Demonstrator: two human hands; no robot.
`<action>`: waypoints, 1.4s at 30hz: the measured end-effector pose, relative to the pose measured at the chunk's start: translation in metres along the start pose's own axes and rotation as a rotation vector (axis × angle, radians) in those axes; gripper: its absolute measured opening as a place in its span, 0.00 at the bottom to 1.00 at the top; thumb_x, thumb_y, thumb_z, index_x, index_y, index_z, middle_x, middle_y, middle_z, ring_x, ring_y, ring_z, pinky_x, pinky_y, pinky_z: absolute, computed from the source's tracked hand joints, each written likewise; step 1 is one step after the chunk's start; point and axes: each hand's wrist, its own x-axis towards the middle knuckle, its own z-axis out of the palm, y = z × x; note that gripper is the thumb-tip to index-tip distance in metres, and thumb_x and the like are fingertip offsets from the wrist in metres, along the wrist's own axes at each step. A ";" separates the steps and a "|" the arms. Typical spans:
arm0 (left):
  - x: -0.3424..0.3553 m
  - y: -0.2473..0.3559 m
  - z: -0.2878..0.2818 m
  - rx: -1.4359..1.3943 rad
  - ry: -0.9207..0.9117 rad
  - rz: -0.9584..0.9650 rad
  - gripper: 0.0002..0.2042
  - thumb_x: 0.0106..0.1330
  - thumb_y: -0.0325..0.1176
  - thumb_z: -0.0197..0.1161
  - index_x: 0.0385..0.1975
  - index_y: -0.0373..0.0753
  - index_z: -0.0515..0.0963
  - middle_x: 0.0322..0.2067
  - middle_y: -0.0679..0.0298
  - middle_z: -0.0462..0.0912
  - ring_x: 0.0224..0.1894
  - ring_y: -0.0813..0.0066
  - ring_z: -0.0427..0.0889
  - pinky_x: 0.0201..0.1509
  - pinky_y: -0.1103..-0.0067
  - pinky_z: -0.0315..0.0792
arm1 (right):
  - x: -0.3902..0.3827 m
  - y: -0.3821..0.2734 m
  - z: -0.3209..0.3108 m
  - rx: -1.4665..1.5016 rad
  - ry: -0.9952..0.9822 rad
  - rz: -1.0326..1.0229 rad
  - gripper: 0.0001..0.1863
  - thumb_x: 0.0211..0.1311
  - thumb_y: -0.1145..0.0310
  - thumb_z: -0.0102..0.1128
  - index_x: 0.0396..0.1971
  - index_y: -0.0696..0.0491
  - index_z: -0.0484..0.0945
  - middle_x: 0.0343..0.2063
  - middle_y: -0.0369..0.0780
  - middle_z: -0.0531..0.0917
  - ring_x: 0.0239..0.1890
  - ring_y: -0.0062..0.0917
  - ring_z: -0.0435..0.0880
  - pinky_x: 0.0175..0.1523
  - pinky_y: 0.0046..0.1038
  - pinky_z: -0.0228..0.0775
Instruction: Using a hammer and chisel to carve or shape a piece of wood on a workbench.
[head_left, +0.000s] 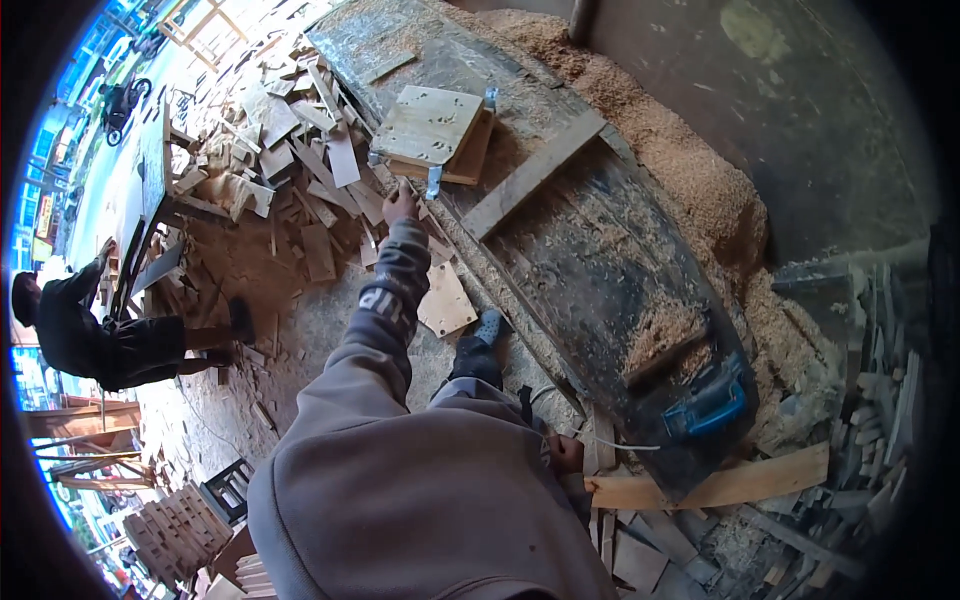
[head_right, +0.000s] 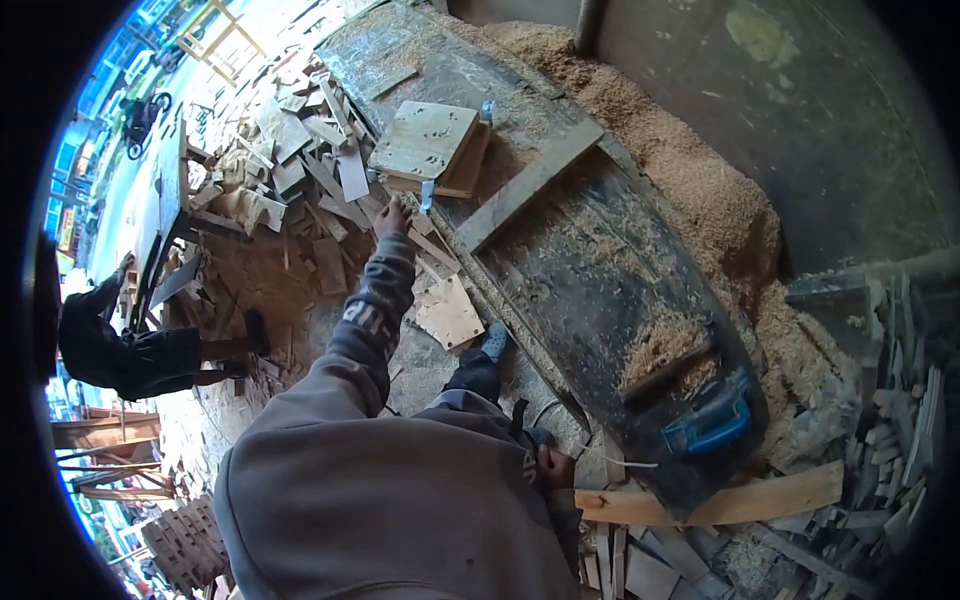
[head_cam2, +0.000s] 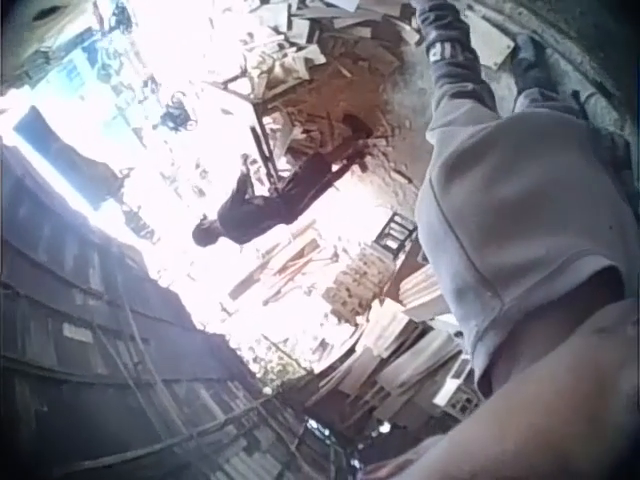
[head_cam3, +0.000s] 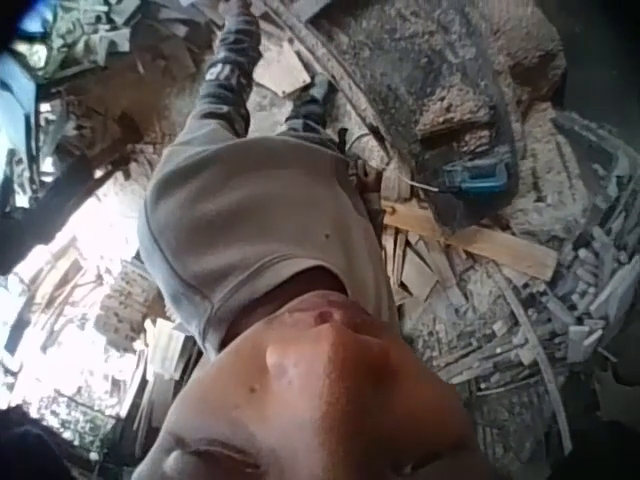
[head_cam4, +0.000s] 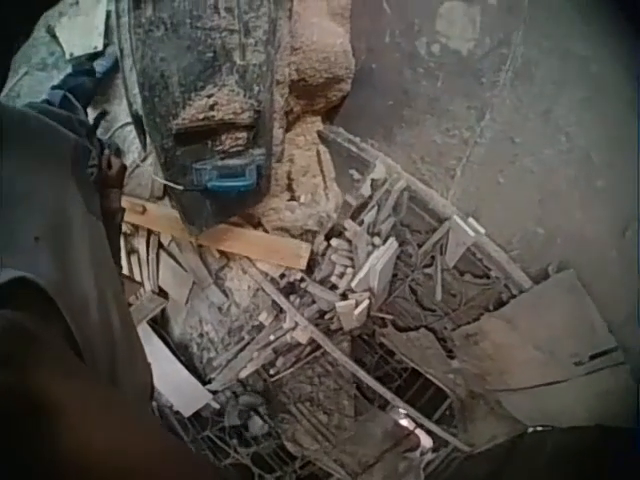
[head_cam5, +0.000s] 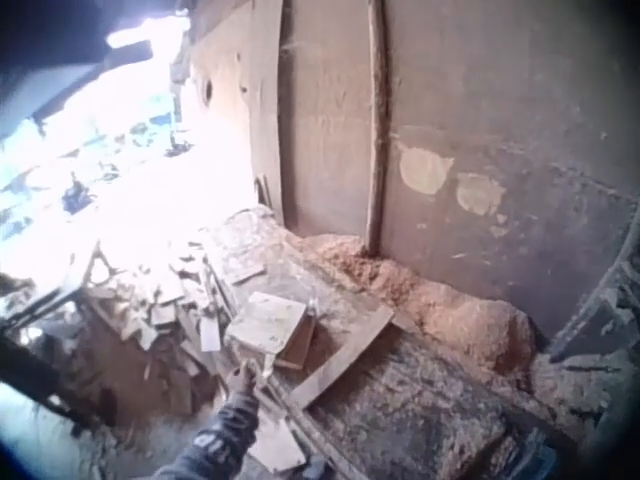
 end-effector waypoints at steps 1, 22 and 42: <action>0.014 0.011 0.017 -0.002 0.002 -0.012 0.19 0.58 0.43 0.61 0.37 0.33 0.73 0.30 0.61 0.79 0.30 0.73 0.79 0.27 0.82 0.73 | 0.011 -0.013 0.001 -0.005 0.012 0.007 0.22 0.59 0.60 0.49 0.14 0.63 0.71 0.08 0.47 0.67 0.11 0.20 0.67 0.20 0.32 0.56; 0.095 0.031 0.136 0.228 -0.001 -0.334 0.28 0.49 0.41 0.67 0.46 0.33 0.66 0.41 0.53 0.76 0.41 0.62 0.76 0.44 0.69 0.71 | 0.110 -0.154 -0.041 0.129 0.035 -0.220 0.16 0.61 0.70 0.44 0.19 0.60 0.79 0.17 0.45 0.78 0.20 0.31 0.77 0.27 0.28 0.64; -0.262 0.002 0.151 0.825 -1.441 1.802 0.22 0.54 0.33 0.52 0.51 0.58 0.70 0.54 0.69 0.69 0.55 0.59 0.68 0.56 0.63 0.60 | 0.032 -0.147 -0.173 0.444 0.438 -0.171 0.11 0.64 0.69 0.45 0.28 0.61 0.71 0.19 0.40 0.80 0.21 0.16 0.74 0.31 0.19 0.66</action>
